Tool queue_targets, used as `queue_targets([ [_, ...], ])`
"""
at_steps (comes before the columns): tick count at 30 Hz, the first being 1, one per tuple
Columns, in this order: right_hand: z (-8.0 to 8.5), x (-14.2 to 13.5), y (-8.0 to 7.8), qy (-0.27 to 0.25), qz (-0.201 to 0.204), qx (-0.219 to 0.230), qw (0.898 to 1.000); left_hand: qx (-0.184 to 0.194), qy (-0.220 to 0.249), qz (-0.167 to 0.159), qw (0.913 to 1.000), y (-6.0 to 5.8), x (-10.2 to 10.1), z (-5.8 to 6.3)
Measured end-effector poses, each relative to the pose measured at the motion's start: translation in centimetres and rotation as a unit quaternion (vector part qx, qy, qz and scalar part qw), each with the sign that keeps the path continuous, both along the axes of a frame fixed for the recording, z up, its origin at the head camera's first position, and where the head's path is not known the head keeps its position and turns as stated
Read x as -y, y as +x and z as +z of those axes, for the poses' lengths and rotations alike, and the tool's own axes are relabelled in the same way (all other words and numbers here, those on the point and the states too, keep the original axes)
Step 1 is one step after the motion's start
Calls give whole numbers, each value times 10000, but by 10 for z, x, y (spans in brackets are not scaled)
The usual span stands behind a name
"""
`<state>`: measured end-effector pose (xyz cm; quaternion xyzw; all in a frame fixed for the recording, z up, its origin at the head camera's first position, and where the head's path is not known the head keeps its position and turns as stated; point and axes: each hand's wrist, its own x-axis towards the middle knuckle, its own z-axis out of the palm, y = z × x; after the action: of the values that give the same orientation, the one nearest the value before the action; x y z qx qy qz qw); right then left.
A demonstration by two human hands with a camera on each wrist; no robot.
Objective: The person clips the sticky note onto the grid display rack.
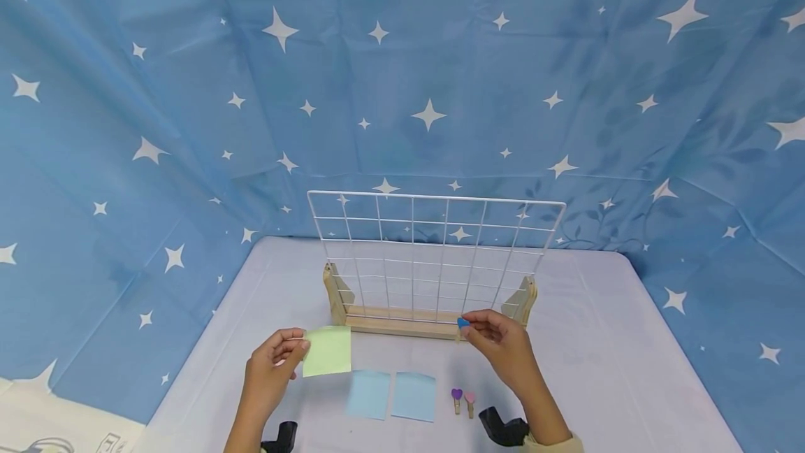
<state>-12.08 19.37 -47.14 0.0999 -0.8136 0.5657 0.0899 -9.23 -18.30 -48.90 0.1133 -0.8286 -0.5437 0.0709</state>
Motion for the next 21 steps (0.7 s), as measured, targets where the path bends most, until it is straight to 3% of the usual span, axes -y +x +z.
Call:
queue_targets([
  [10,6,4,-4,21,148,4,9999,-66,101,-135,9998,-2,-5,3],
  [21,12,11,-7,24,260,-438,9987,-253,-196,-254,9992,-5,-5,7],
])
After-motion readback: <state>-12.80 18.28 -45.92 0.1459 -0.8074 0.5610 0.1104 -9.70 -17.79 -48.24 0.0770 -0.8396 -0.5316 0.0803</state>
